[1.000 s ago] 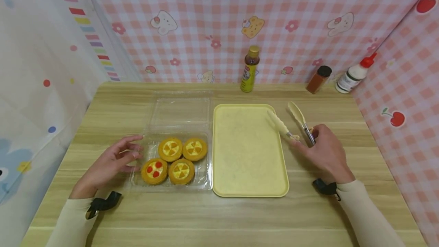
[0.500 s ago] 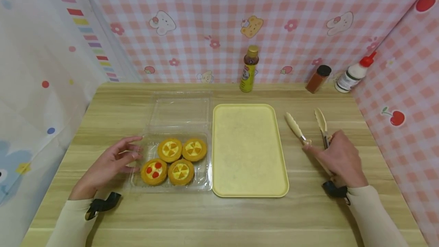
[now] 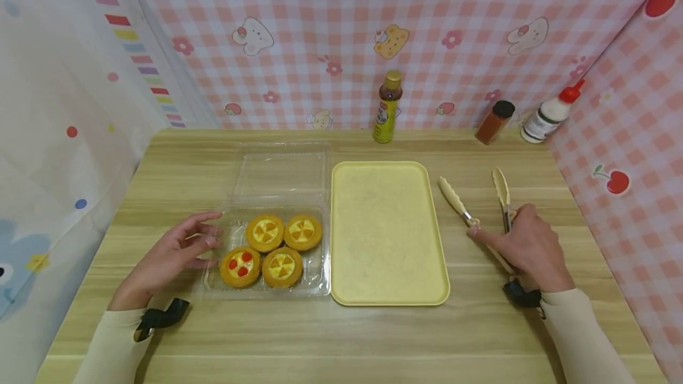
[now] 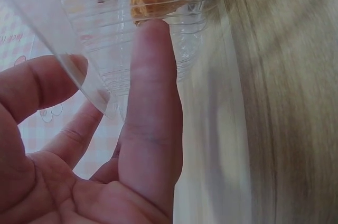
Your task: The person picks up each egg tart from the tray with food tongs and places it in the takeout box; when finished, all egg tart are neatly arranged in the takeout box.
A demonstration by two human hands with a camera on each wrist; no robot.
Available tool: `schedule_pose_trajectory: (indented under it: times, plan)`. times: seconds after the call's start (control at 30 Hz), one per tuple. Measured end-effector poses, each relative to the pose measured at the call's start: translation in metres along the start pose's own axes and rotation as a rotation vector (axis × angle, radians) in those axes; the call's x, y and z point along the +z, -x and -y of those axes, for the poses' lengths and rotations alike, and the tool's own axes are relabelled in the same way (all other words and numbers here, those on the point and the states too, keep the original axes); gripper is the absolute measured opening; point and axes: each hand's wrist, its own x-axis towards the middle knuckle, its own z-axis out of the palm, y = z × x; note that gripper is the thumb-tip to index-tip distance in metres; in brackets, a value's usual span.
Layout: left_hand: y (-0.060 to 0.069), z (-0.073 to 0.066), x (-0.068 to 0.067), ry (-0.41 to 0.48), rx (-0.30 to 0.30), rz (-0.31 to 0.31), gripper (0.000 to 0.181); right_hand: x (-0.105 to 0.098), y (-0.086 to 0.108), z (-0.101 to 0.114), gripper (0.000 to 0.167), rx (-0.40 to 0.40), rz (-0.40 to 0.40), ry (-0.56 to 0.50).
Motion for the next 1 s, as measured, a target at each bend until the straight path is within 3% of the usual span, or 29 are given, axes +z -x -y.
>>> schedule_pose_trajectory:
  times: [0.3, 0.57, 0.73, 1.0]
  plan:
    - [-0.001, -0.003, 0.000, -0.007, -0.003, 0.000, 0.053, -0.015, 0.001, 0.008, 0.110, -0.102, -0.103, 0.018]
    - [-0.004, -0.007, -0.007, -0.047, 0.022, -0.013, 0.051, -0.014, -0.001, 0.039, 0.074, -0.320, -0.185, 0.022]
    - [-0.009, -0.010, -0.012, -0.056, 0.014, -0.033, 0.053, -0.007, -0.006, 0.071, 0.053, -0.418, -0.167, -0.021]
    - [-0.025, -0.010, -0.024, -0.064, -0.042, -0.081, 0.059, 0.012, -0.021, 0.122, 0.046, -0.570, -0.106, -0.085]
